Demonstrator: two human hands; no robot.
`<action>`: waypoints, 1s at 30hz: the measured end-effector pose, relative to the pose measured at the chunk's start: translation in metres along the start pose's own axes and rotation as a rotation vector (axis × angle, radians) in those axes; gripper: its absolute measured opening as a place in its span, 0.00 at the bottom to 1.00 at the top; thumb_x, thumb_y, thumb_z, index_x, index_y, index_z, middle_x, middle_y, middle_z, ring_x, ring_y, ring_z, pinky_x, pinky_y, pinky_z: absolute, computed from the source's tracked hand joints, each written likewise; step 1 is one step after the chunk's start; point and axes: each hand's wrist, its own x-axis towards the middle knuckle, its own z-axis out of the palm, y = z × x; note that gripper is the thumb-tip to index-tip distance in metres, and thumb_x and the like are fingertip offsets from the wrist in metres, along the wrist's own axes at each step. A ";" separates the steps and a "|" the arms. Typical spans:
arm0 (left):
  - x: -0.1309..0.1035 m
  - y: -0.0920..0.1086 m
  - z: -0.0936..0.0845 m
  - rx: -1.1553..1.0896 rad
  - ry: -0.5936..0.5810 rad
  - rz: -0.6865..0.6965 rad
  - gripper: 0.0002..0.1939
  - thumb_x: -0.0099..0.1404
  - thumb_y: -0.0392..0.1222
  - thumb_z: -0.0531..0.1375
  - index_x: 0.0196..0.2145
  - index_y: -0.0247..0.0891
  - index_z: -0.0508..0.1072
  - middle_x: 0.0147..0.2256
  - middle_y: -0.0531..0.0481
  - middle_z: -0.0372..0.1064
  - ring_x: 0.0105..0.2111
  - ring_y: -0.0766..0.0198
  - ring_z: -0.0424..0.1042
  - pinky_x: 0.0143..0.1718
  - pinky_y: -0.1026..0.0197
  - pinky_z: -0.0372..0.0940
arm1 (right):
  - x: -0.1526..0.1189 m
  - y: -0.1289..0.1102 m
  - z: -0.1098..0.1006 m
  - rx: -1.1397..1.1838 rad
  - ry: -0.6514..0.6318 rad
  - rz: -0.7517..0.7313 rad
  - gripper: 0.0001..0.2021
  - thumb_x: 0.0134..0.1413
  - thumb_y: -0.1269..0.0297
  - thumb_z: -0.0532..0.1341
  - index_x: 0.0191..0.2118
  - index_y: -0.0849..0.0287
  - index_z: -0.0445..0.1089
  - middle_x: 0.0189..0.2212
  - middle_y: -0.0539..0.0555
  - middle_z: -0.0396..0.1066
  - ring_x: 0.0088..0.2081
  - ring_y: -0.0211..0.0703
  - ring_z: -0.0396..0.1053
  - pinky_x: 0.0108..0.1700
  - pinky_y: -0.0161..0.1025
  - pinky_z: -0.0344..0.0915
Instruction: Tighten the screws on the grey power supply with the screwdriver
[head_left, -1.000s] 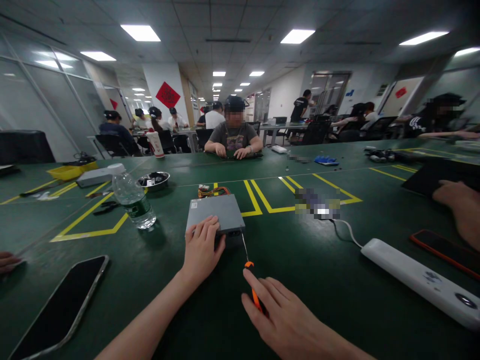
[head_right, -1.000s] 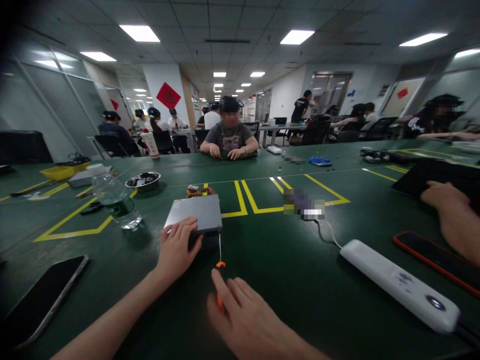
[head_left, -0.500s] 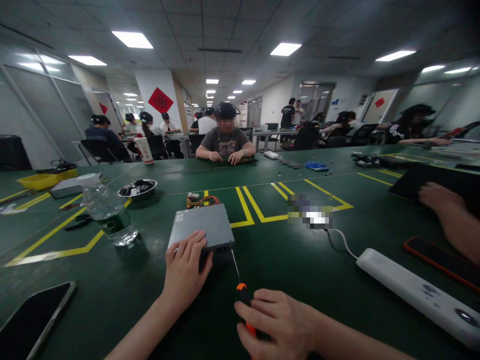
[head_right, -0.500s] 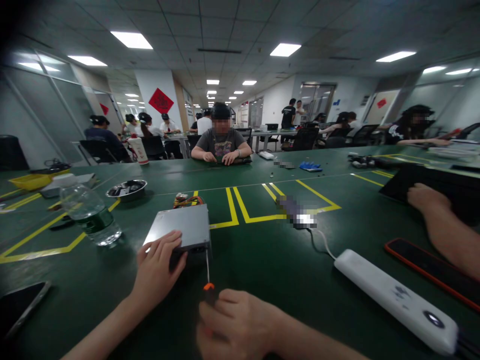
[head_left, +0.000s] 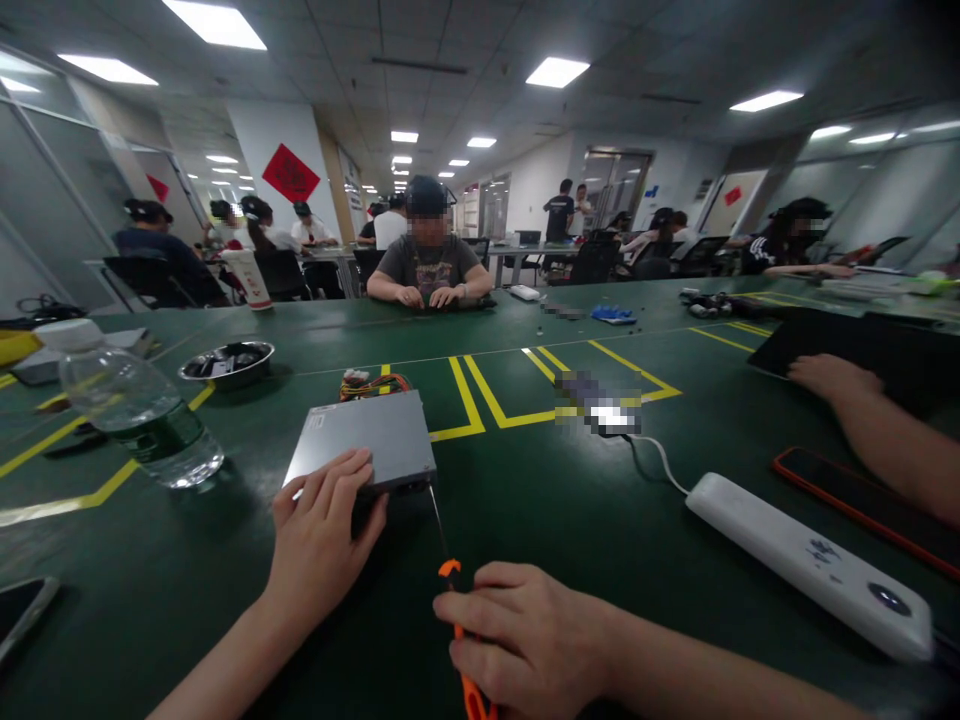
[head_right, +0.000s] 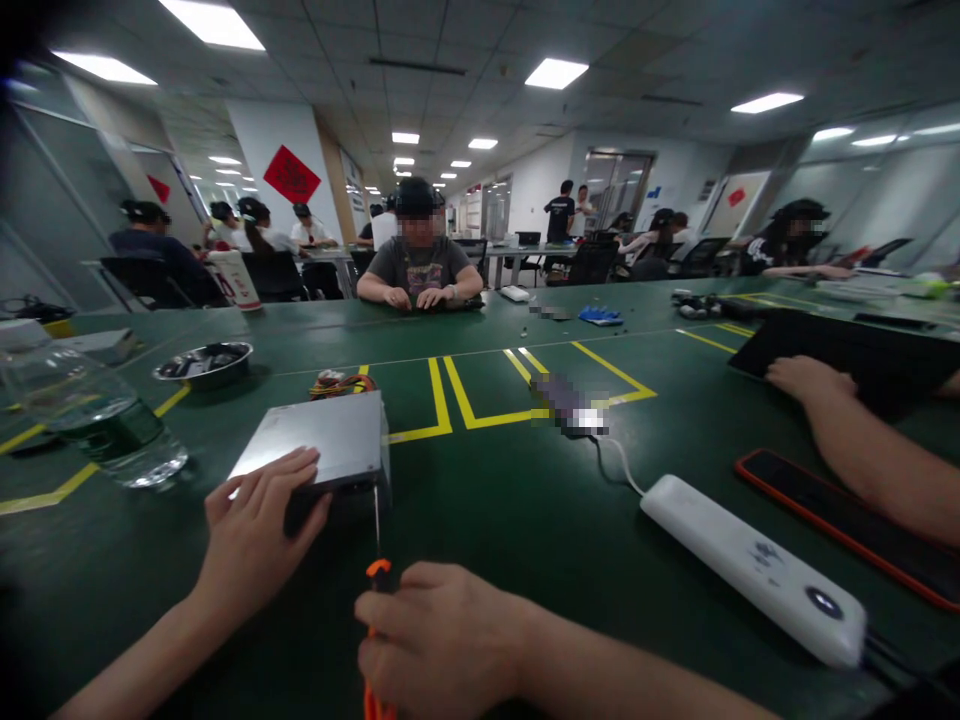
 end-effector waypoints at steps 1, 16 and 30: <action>0.000 0.000 0.000 0.005 -0.006 0.000 0.12 0.59 0.42 0.56 0.43 0.43 0.64 0.48 0.45 0.69 0.46 0.53 0.69 0.46 0.49 0.53 | 0.000 0.001 -0.001 0.016 0.002 -0.022 0.11 0.58 0.56 0.52 0.36 0.58 0.65 0.39 0.54 0.71 0.31 0.35 0.69 0.37 0.33 0.65; 0.002 0.006 -0.007 -0.012 -0.062 -0.036 0.10 0.61 0.40 0.55 0.42 0.41 0.63 0.48 0.45 0.69 0.49 0.55 0.67 0.46 0.50 0.52 | 0.003 -0.006 -0.004 0.030 0.055 -0.040 0.18 0.63 0.57 0.48 0.39 0.65 0.68 0.40 0.63 0.71 0.31 0.41 0.70 0.34 0.38 0.67; 0.004 0.007 -0.009 -0.013 -0.076 -0.036 0.10 0.61 0.40 0.55 0.42 0.40 0.63 0.48 0.44 0.69 0.49 0.55 0.66 0.47 0.50 0.51 | 0.004 -0.005 0.000 0.107 0.164 -0.086 0.17 0.65 0.59 0.45 0.43 0.68 0.64 0.37 0.65 0.71 0.32 0.44 0.72 0.31 0.40 0.68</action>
